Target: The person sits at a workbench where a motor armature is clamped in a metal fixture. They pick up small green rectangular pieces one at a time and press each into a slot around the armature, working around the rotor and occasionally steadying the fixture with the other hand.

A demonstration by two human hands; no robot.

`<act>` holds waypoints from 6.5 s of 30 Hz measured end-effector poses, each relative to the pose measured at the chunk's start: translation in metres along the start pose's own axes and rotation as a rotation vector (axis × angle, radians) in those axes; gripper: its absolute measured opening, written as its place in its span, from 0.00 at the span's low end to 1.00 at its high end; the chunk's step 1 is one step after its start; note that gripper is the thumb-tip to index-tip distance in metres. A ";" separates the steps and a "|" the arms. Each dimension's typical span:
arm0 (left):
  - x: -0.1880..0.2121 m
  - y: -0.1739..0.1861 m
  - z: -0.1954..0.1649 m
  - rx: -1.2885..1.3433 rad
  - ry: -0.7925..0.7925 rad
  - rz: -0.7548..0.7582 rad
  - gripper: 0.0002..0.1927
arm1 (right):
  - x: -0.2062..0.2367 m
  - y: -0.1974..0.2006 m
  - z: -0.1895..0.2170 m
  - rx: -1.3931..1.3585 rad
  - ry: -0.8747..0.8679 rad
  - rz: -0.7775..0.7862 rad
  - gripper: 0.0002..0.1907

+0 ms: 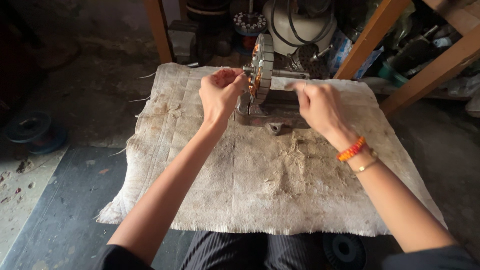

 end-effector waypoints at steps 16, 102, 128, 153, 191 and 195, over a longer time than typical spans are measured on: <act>0.070 -0.024 -0.002 -0.870 -1.191 0.697 0.14 | 0.031 0.040 0.039 -0.309 -0.066 0.691 0.20; 0.073 -0.017 -0.016 -0.468 -0.907 0.644 0.17 | 0.001 0.036 0.047 -0.311 0.307 0.117 0.21; 0.024 0.015 0.012 1.059 0.352 0.194 0.23 | -0.014 0.018 0.050 -0.314 0.025 -0.200 0.11; 0.009 -0.011 -0.009 -0.100 -0.115 0.106 0.36 | -0.028 0.028 0.029 -0.968 -0.480 -0.027 0.10; 0.052 0.000 -0.021 0.104 -0.154 0.446 0.10 | 0.002 0.025 0.049 -0.117 0.326 -0.069 0.07; 0.036 0.001 -0.020 0.363 -0.229 0.512 0.07 | 0.001 0.031 0.055 -0.101 0.243 -0.191 0.08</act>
Point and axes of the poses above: each hand's wrist, its own x-axis away from the middle knuckle, its own y-axis out of the back of the hand, z = x × y, the point moved 3 cm from there along -x, towards the middle knuckle, and after that the axes turned 9 degrees about x, right-handed, at the moved point
